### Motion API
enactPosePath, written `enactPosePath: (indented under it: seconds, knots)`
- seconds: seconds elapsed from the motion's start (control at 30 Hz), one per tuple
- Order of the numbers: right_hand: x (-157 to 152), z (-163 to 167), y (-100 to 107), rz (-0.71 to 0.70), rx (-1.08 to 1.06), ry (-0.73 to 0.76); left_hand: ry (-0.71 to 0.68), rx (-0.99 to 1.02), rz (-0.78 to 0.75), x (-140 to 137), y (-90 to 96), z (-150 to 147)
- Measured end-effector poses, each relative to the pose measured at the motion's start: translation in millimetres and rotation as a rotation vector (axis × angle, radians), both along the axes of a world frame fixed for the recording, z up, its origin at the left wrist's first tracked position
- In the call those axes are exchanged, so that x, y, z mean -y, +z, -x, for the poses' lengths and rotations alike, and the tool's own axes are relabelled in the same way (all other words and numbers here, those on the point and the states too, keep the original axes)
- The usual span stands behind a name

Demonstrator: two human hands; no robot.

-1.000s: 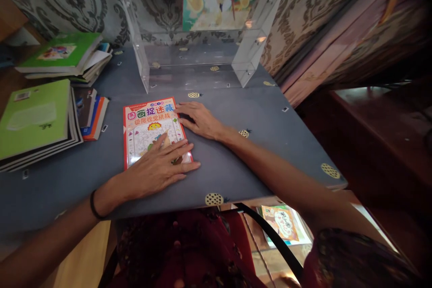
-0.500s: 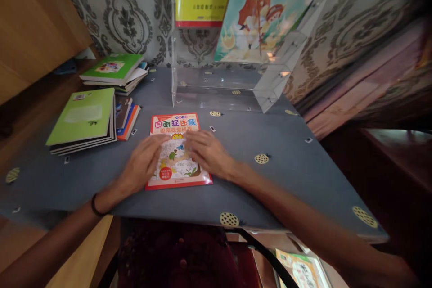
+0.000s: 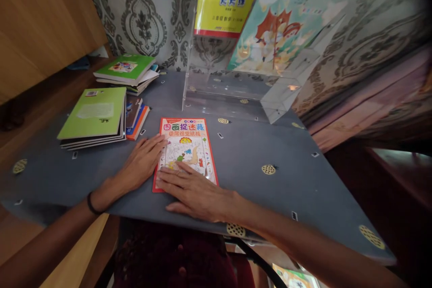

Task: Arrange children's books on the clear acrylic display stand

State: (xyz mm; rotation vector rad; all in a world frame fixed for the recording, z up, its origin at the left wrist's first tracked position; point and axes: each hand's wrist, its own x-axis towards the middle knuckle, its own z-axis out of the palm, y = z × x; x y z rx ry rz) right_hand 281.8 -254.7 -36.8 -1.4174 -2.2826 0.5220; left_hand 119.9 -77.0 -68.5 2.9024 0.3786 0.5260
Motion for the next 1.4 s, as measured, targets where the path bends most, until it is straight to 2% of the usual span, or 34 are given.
enactPosePath:
  seconds: [0.2,0.47,0.6,0.7,0.77,0.83,1.03,1.13,1.2,1.3,1.4]
  knots:
    - [-15,-28,-6,0.016,0.100,-0.135,0.010,-0.009,-0.002,1,-0.5,0]
    - [-58,-74,-19,-0.058,0.215,-0.484,0.027,0.000,0.010,-2,0.1,-1]
    - [-56,-83,-24,-0.084,0.250,-0.686,0.086,0.009,0.022,-8,-3.6,-4]
    - [-48,-82,-27,-0.083,0.243,-0.758,0.091,0.027,0.080,-11,-3.8,-11]
    - [-45,-79,-27,-0.062,0.222,-0.765,0.091,0.082,0.199,-12,-0.6,-18]
    - [-43,-78,-27,-0.040,0.197,-0.759,0.118,0.166,0.407,-12,5.1,-25]
    - [-38,-82,-32,-0.077,0.104,-0.742,0.344,0.432,1.345,-8,23.8,-43]
    - [-33,-87,-38,-0.113,0.008,-0.741,0.277,0.410,1.684,0,33.1,-53]
    - [-32,-91,-41,-0.110,-0.097,-0.778,0.226,0.425,1.794,5,41.8,-59]
    - [-35,-95,-40,-0.143,-0.320,-0.850,0.213,0.509,1.850,6,57.4,-63]
    - [-45,-98,-23,-0.178,-0.693,-0.807,0.221,0.588,1.850,1,73.2,-64]
